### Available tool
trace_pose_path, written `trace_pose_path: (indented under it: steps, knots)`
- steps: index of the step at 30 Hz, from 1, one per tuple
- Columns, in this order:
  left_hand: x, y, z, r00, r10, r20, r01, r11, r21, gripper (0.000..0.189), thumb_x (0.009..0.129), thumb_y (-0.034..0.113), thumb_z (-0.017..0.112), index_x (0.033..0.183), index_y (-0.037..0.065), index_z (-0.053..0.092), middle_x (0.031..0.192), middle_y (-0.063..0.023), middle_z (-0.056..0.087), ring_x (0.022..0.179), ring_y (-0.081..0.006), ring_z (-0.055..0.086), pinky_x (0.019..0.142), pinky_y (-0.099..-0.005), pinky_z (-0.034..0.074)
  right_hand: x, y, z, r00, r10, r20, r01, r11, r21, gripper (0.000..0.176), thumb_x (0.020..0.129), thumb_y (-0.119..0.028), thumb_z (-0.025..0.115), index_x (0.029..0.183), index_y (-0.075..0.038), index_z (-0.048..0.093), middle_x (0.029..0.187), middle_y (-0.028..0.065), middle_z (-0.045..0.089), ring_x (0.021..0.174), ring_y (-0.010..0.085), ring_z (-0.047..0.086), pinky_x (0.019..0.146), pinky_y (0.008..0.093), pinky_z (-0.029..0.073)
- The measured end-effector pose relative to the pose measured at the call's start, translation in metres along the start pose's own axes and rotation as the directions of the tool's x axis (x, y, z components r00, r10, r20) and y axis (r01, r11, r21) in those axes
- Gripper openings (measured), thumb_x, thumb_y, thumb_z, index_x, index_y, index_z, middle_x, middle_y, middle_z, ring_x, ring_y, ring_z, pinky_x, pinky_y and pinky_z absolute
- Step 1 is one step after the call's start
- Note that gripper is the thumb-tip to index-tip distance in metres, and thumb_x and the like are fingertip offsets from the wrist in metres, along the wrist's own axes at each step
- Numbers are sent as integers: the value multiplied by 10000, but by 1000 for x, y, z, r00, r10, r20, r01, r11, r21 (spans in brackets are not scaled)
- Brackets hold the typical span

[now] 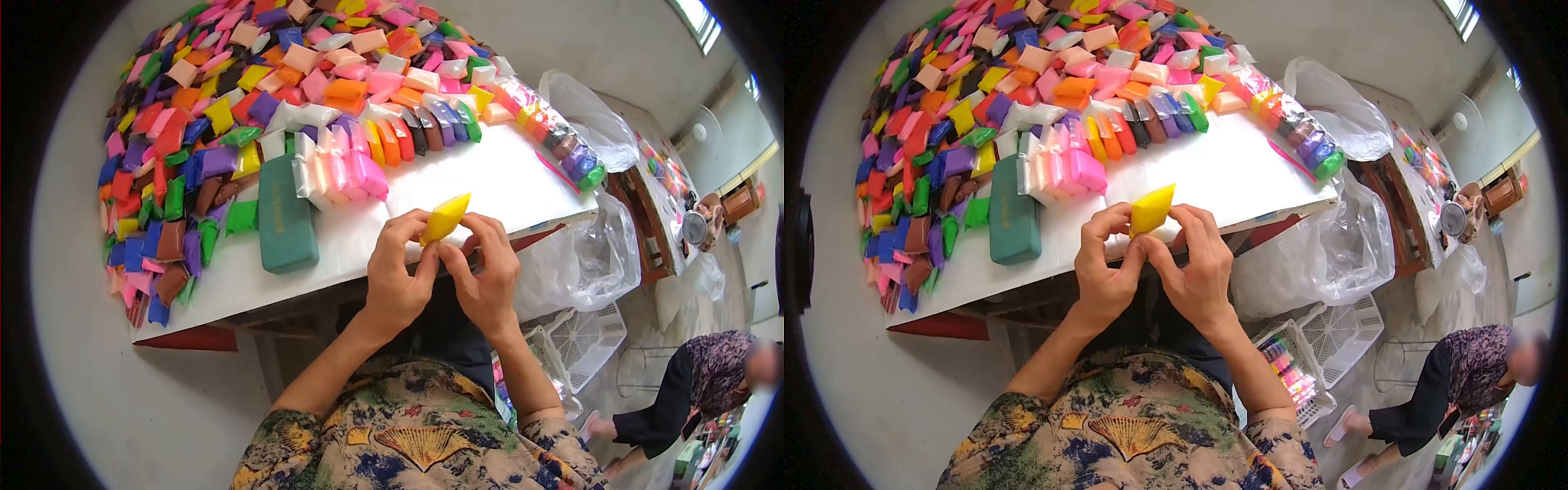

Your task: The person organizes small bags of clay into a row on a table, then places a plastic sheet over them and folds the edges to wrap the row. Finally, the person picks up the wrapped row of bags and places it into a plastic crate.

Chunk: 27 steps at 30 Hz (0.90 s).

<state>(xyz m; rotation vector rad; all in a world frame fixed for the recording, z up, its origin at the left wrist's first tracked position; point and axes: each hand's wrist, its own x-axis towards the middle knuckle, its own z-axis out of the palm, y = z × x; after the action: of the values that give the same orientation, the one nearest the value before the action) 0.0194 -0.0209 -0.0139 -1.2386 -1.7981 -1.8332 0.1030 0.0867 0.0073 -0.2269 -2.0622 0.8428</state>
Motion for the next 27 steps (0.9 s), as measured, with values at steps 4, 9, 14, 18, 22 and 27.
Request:
trace_pose_path:
  steps: [4,9,14,18,22,27]
  knots:
    - [9,-3,-2,994,108,-6,-106,988,113,388,851,-72,650,1206,3,514,1157,-192,619,1040,-327,643,851,-386,527,17,3,9,966,219,137,-244,948,205,385,792,-114,787,1123,9,633,1036,123,656,687,167,642,585,298,505]
    - [8,-1,-15,989,-148,14,147,986,80,439,881,-69,594,1300,-14,477,1167,-226,606,1076,-397,625,927,-425,501,48,15,26,976,-24,217,-8,989,145,417,791,-105,776,1163,12,628,1064,148,655,775,214,682,633,309,541]
    - [21,4,-27,978,-201,57,185,961,204,457,883,-31,603,1317,-21,459,1241,-252,561,1161,-424,571,982,-453,462,67,24,48,950,-74,302,48,995,90,438,799,-111,738,1196,19,604,1116,195,635,915,319,669,797,388,545]
    - [24,10,-34,984,-166,61,144,952,269,404,884,25,627,1265,-37,509,1280,-249,565,1224,-404,547,1029,-427,433,78,30,56,926,-82,367,77,997,28,427,828,-136,703,1206,29,593,1123,204,626,1040,366,610,921,429,489]
    - [15,8,-44,968,-210,138,156,933,325,342,882,31,628,1211,-26,556,1326,-250,546,1227,-407,544,1031,-425,431,79,34,61,922,-66,383,51,998,49,408,853,-142,685,1210,31,590,1101,201,624,1040,366,608,919,430,486]
    - [12,17,-59,947,-253,200,188,936,298,290,872,21,639,1153,-30,586,1318,-247,559,1208,-405,560,1029,-426,437,80,30,58,926,12,376,-43,996,74,386,848,-63,700,1212,28,608,1083,161,634,901,261,680,750,337,549]
